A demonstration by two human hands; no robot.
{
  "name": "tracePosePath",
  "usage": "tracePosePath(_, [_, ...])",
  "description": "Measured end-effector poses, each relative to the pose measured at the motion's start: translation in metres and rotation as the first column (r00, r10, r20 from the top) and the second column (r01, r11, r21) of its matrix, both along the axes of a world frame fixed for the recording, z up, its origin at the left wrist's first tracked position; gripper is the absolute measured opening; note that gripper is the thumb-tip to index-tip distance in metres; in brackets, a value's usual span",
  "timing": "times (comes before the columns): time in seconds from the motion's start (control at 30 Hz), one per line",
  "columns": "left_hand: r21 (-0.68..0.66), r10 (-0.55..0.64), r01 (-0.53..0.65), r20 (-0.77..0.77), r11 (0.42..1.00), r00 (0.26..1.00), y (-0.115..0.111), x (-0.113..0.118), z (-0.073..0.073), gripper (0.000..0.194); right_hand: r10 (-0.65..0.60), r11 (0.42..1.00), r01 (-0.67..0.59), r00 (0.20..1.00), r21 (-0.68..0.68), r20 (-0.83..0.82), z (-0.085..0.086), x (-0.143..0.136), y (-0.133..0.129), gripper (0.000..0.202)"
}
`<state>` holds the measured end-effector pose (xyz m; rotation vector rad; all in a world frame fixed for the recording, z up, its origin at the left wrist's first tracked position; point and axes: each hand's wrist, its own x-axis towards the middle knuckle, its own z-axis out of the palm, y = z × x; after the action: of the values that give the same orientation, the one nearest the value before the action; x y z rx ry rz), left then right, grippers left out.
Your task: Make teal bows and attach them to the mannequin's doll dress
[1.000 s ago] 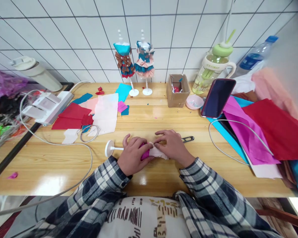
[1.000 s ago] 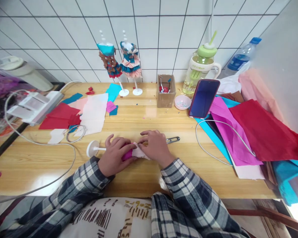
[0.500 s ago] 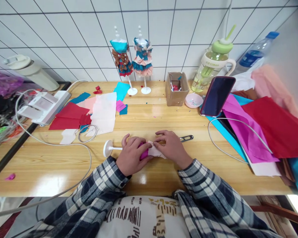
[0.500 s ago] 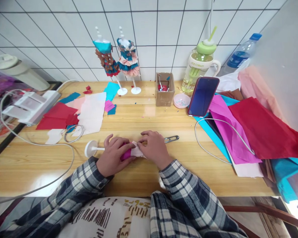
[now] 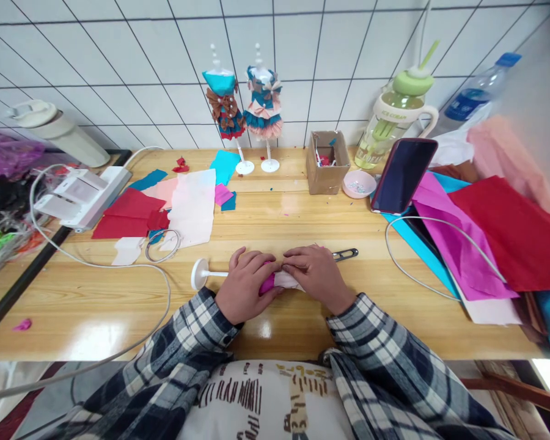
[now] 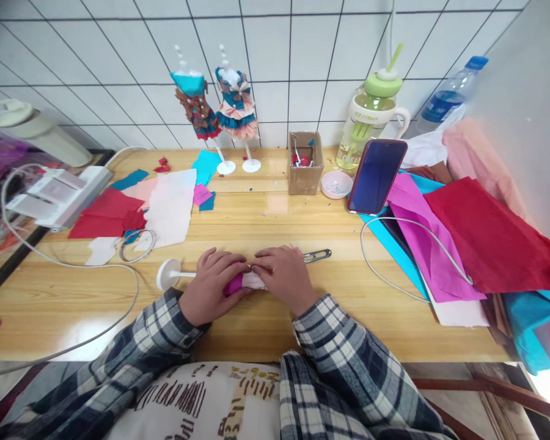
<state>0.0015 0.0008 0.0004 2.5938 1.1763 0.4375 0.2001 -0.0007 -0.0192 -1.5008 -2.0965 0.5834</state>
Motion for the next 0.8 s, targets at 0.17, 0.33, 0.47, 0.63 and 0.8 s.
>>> tracePosePath(0.17, [-0.038, -0.005, 0.005, 0.015, 0.999, 1.000, -0.0008, 0.0008, 0.0011, 0.032, 0.016, 1.000, -0.016, 1.000, 0.018, -0.018, -0.0026, 0.0020, -0.0019, 0.018])
tracePosePath(0.33, [-0.054, 0.005, -0.004, 0.018, 0.999, 1.000, -0.0014, 0.0006, 0.0014, 0.030, 0.007, 0.999, -0.004, 0.998, 0.052, -0.062, -0.0041, 0.0018, -0.0029, 0.014])
tracePosePath(0.47, [-0.060, 0.004, -0.003, 0.022, 0.998, 1.000, -0.0020, -0.0001, 0.0020, 0.029, 0.050, 0.996, -0.045, 0.997, 0.070, -0.063, -0.0024, 0.0019, -0.0021, 0.014])
tracePosePath(0.63, [-0.070, 0.013, -0.012, 0.018, 0.997, 1.000, -0.0011, -0.0028, 0.0017, 0.030, 0.113, 0.990, -0.110, 0.993, 0.086, -0.034, -0.0012, 0.0020, -0.0013, 0.016])
tracePosePath(0.8, [-0.069, 0.065, -0.063, 0.031, 0.996, 0.997, 0.0012, -0.0049, 0.0004, 0.040, 0.142, 0.981, -0.137, 0.990, 0.134, -0.026, 0.0014, 0.0031, -0.0008, 0.016])
